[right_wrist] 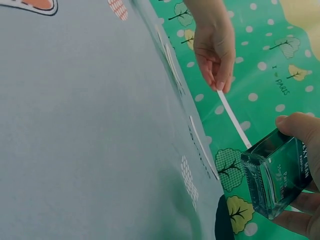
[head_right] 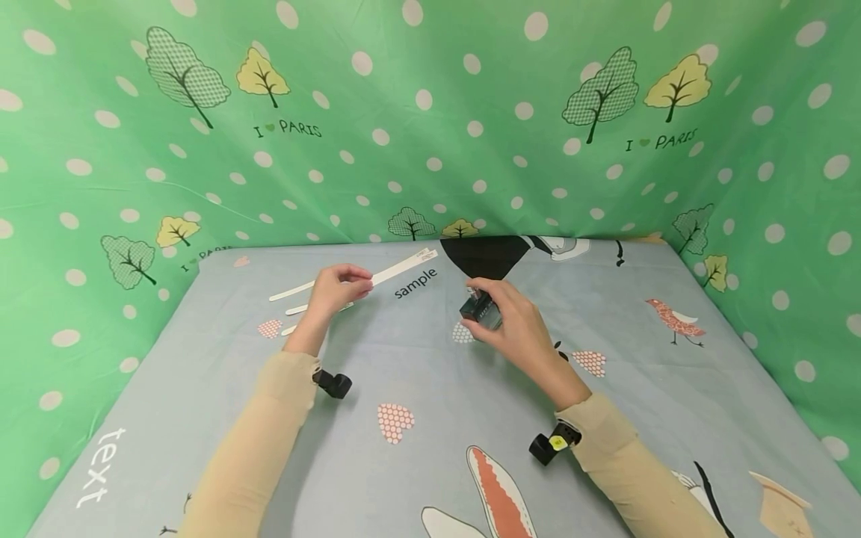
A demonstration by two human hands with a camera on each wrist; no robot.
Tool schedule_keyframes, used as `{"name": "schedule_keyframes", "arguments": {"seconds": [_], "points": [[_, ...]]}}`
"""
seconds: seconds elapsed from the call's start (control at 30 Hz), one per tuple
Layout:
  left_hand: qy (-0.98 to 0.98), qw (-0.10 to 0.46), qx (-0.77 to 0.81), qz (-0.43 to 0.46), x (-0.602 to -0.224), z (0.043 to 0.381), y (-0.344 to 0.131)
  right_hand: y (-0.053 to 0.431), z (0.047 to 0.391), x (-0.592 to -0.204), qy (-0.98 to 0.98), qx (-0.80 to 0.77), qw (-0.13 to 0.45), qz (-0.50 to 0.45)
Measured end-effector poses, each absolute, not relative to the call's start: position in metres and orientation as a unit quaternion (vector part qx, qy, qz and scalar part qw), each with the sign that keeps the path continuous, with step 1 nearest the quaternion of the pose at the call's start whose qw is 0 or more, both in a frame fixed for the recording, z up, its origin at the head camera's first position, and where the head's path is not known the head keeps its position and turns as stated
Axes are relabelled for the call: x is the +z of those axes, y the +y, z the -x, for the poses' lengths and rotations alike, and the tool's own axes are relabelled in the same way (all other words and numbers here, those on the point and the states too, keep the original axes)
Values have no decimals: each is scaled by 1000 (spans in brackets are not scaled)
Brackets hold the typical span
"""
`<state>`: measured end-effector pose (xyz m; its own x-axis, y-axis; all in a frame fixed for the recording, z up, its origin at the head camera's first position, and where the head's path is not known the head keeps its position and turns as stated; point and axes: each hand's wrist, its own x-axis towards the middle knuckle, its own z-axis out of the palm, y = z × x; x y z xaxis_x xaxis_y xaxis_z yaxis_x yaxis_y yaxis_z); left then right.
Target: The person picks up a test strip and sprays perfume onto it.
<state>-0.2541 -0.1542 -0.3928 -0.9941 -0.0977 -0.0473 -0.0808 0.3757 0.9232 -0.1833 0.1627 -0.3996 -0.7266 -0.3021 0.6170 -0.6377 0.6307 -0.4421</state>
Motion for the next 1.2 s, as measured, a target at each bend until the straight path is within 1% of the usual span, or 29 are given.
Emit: {"name": "schedule_keyframes", "arguments": {"seconds": [0.33,0.67,0.9,1.2], "points": [[-828,5,-554,-83,-405,269,-151,163,183,-401,-865,331,256,-277],[-814,-20,-569,-119,-418,281,-146,163,184,-402,-863,329,258,-283],[-809,-32,-571,-139,-422,287,-140,164,184,-402,-865,330,255,-280],[-807,-21,-574,-136,-424,283,-134,163,184,-402,-871,327,242,-274]]}}
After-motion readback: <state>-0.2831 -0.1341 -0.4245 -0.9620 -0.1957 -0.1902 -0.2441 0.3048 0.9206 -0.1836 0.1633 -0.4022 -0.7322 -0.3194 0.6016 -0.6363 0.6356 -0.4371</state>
